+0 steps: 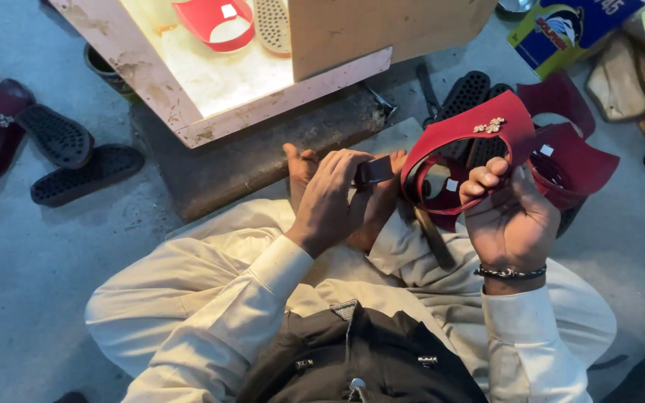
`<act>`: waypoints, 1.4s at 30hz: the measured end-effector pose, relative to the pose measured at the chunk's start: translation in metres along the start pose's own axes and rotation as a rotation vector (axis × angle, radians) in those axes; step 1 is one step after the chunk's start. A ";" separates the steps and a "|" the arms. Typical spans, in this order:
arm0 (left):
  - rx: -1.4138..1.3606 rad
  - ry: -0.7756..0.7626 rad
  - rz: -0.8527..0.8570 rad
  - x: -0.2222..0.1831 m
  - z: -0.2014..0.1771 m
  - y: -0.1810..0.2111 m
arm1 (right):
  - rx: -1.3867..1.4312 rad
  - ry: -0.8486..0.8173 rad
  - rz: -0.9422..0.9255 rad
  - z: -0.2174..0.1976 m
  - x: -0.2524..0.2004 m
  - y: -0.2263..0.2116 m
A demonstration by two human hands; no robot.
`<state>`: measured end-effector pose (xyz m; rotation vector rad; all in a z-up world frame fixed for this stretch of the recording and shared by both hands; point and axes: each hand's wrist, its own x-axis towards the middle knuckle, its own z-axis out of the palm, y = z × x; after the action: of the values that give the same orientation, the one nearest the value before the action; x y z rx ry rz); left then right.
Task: Assembling a red sandal by stretching the upper material and hammering it onto the sole while sitting on the floor.
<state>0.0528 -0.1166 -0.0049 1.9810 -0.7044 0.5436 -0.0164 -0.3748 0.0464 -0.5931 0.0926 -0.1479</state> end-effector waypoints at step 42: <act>-0.202 -0.191 -0.034 0.024 -0.036 -0.009 | -1.259 -0.694 -0.281 0.045 0.075 0.067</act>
<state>0.0734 -0.0873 0.0213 1.8666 -0.8090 0.2532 0.0708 -0.3078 0.0427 -1.8816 -0.6254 -0.1368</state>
